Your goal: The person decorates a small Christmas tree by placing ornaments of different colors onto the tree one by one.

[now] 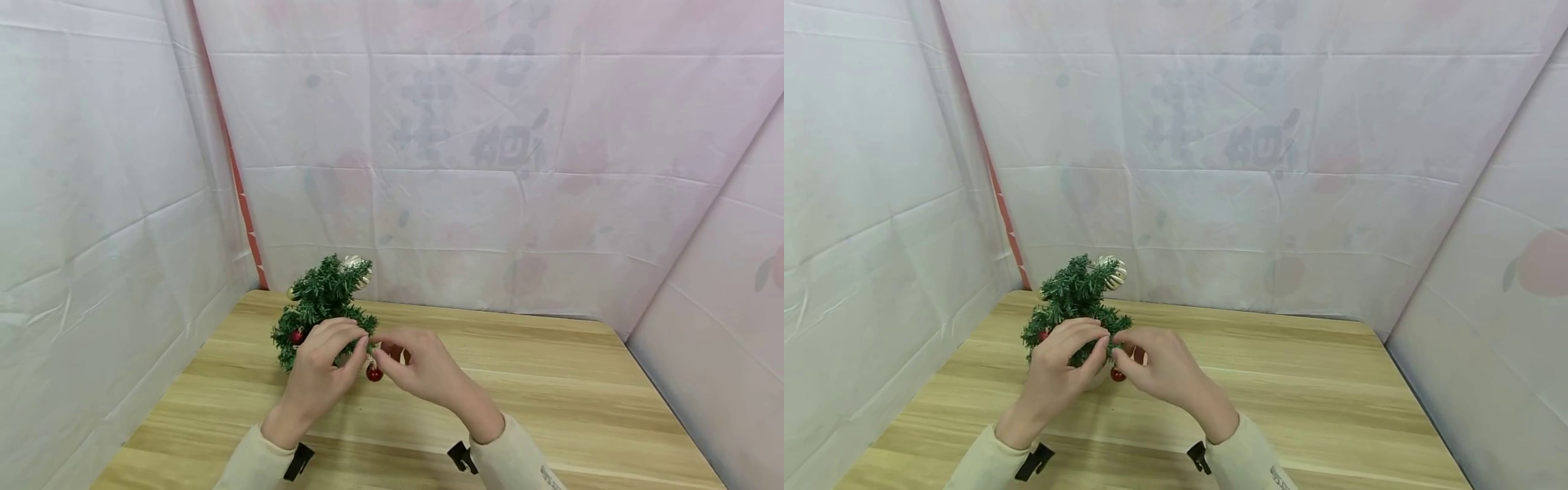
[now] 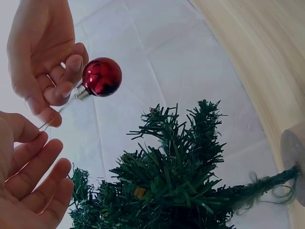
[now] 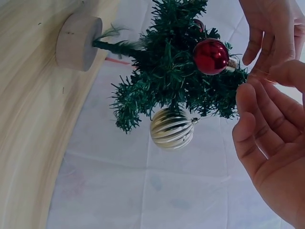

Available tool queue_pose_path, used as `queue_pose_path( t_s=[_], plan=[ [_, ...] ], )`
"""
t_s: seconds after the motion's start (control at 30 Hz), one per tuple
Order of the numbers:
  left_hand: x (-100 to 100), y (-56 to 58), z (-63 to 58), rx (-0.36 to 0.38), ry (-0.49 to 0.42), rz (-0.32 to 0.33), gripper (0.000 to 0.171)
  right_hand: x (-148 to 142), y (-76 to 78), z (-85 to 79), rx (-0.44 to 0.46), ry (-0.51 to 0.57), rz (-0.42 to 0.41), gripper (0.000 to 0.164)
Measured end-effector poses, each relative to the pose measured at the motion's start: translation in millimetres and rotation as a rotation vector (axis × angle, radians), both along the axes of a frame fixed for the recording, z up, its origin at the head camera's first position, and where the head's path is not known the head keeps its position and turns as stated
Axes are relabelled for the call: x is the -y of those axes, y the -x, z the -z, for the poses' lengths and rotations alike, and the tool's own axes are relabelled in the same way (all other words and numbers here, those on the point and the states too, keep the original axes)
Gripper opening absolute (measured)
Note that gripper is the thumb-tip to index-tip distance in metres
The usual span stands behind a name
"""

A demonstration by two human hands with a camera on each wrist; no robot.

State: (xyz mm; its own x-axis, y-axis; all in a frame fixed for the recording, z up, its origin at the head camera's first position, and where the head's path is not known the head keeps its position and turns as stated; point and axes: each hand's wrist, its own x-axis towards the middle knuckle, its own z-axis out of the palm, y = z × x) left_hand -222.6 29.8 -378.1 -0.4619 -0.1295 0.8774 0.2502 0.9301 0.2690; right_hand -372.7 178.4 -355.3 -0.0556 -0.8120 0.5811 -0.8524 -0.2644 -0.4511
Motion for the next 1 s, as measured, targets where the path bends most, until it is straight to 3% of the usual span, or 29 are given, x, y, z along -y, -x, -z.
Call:
queue_pose_path(
  t_s=[0.73, 1.0],
  plan=[
    [7, -4.8, 2.5, 0.030, 0.023, -0.037, 0.009, 19, -9.2, 1.8, -0.036, 0.091, 0.035, 0.010],
    [11, -7.8, 1.4, 0.048, 0.007, -0.057, 0.008, 26, -11.7, 4.9, -0.004, 0.092, 0.038, 0.011]
  ],
)
